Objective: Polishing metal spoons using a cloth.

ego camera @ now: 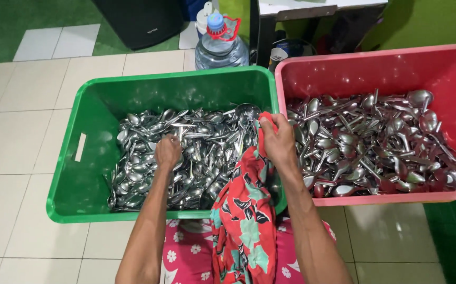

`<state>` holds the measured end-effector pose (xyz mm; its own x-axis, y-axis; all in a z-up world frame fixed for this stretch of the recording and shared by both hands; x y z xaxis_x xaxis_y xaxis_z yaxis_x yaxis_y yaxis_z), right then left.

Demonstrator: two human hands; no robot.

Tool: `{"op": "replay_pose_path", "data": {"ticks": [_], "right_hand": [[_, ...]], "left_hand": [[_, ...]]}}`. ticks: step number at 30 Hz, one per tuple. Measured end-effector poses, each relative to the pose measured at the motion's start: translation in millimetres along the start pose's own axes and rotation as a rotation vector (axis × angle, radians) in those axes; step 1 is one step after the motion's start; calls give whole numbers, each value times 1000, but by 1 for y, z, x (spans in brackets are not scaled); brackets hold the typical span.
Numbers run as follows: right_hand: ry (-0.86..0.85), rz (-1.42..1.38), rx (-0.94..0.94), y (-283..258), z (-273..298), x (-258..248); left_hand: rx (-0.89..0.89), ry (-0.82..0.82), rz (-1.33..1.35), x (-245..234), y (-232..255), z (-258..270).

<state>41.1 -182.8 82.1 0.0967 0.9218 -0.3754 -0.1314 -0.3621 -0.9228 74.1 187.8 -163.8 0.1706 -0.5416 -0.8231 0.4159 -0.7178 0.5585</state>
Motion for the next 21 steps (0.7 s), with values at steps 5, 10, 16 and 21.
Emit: {"op": "replay_pose_path", "data": {"ticks": [5, 10, 16, 21], "right_hand": [[-52, -149, 118, -23, 6, -9], [-121, -166, 152, -11, -2, -8], [-119, -180, 111, -18, 1, -4], [-126, -187, 61, -15, -1, -1]], "left_hand": [[-111, -122, -600, 33, -49, -33], [-56, -119, -643, 21, -22, -27], [-61, -82, -645, 21, 5, -24], [-58, -61, -674, 25, 9, -21]]}}
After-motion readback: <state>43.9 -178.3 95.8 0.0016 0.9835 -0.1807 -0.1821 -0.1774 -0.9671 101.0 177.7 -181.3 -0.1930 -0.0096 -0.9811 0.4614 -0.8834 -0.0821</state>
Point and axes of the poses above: each hand's wrist, its own z-axis away from the middle knuckle, its own x-axis out of the palm, y = z × x, the point moved 1 cm from there along -z, towards the middle knuckle
